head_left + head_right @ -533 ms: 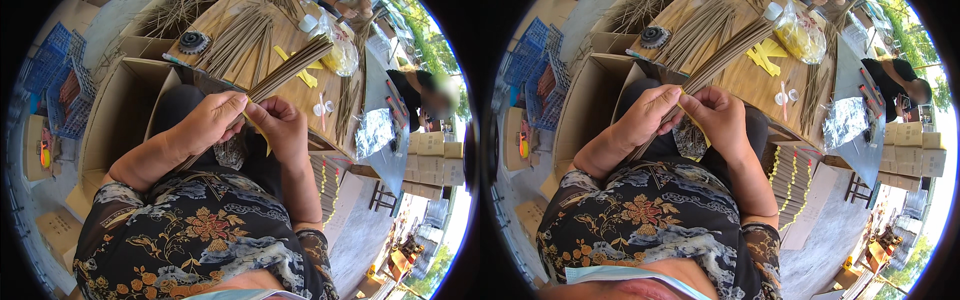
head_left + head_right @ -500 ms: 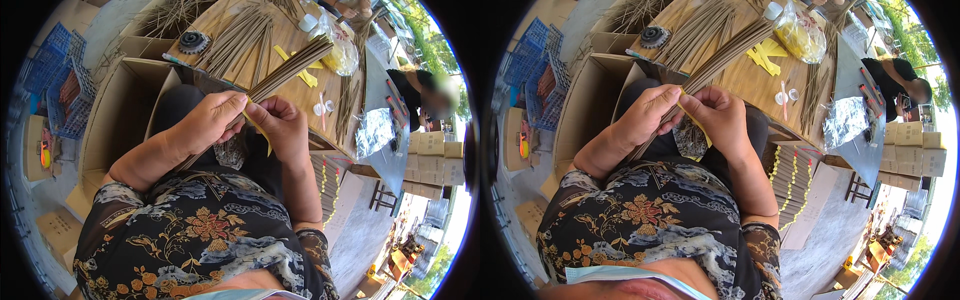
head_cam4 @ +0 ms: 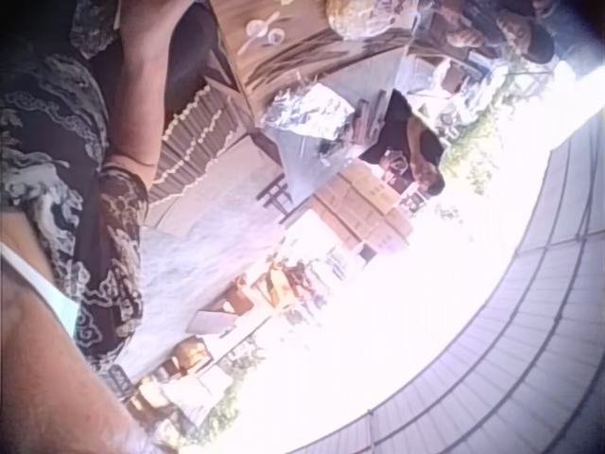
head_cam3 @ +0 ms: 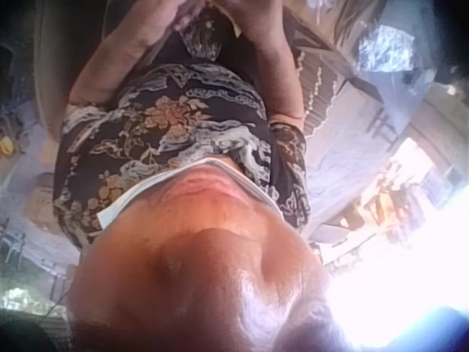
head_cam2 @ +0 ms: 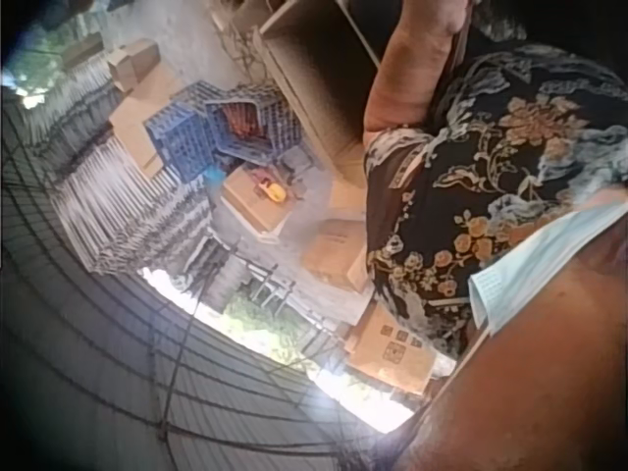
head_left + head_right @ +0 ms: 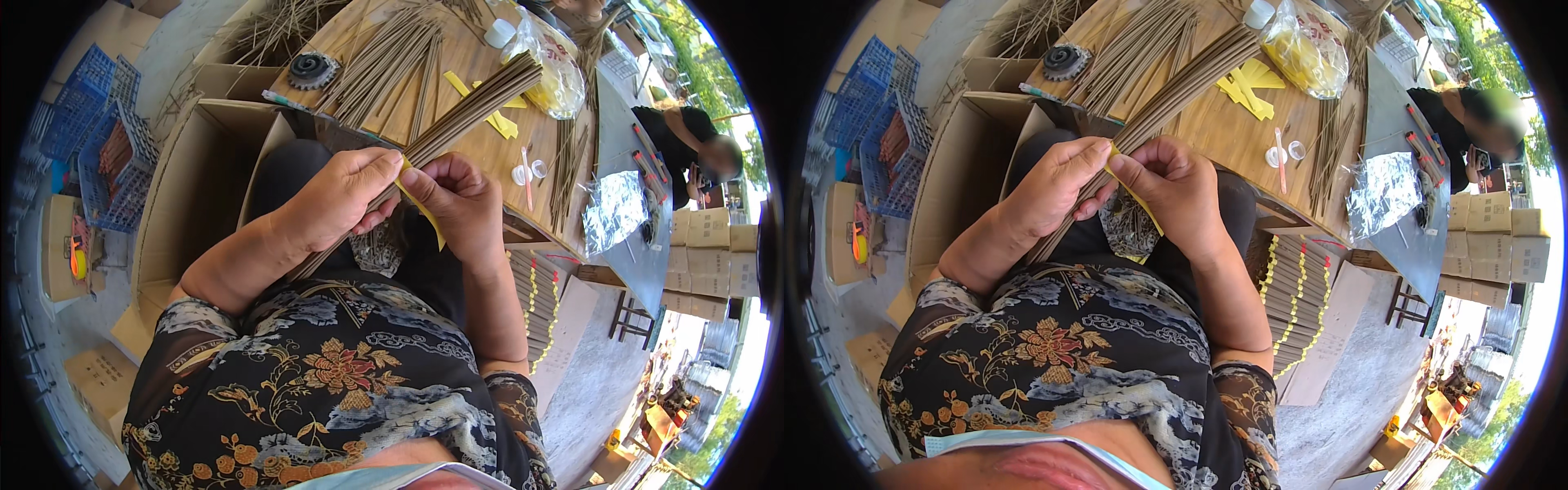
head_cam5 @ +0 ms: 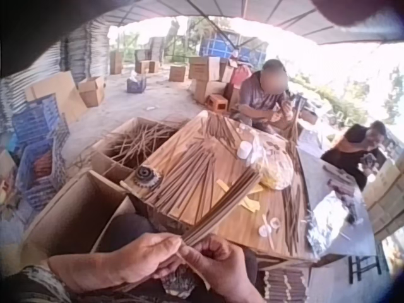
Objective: The person gathers thin wooden sticks, aligns them into a bundle, wraps the top with a yellow paper strip, and secures it with a small amount of glue applied using a stick. The person repeats this process for multiple bundles.
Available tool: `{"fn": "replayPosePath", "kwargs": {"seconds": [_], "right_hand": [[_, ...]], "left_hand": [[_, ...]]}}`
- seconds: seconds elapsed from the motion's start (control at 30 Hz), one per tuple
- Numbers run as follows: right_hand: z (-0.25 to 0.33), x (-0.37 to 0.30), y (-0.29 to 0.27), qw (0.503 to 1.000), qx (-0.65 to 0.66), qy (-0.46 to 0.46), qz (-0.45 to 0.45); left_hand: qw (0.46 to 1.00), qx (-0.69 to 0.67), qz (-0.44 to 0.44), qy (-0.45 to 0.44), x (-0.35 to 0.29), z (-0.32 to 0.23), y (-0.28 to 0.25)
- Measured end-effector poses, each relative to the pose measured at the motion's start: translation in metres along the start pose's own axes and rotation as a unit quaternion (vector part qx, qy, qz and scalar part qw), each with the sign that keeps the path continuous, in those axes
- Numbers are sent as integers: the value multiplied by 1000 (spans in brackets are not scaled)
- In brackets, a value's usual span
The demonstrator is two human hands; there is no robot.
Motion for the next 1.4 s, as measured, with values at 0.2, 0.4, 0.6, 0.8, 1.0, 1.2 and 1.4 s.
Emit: {"fn": "replayPosePath", "kwargs": {"seconds": [0.2, 0.4, 0.6, 0.8, 1.0, 1.2, 1.4], "right_hand": [[5, 4, -3, 961, -230, -96, -123], [5, -1, 1, 983, -104, -85, -123], [4, -9, 2, 992, -34, -94, -83], [1, -17, 1, 981, 135, -137, 22], [-3, -24, 4, 948, 256, -176, 67], [-2, -27, 2, 944, 265, -185, 71], [3, -31, 1, 941, 286, -170, 60]], "left_hand": [[993, 88, -43, 72, 5, -5, 5], [927, 276, -77, 241, 11, -8, 13], [900, 326, -55, 285, 9, -2, 17], [950, 220, 40, 219, -2, -5, 21], [954, 159, 131, 219, -5, -3, 22], [954, 83, 180, 225, -6, -8, 28], [962, -5, 225, 153, -2, -10, 27]]}}
Point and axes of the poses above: each hand's wrist, its own x-axis towards the middle knuckle, its own y-axis out of the palm, z = x × y, the point moved 1 cm from there along x, towards the middle knuckle, and after that the axes turned 5 degrees about -x, right-handed, at the moved point
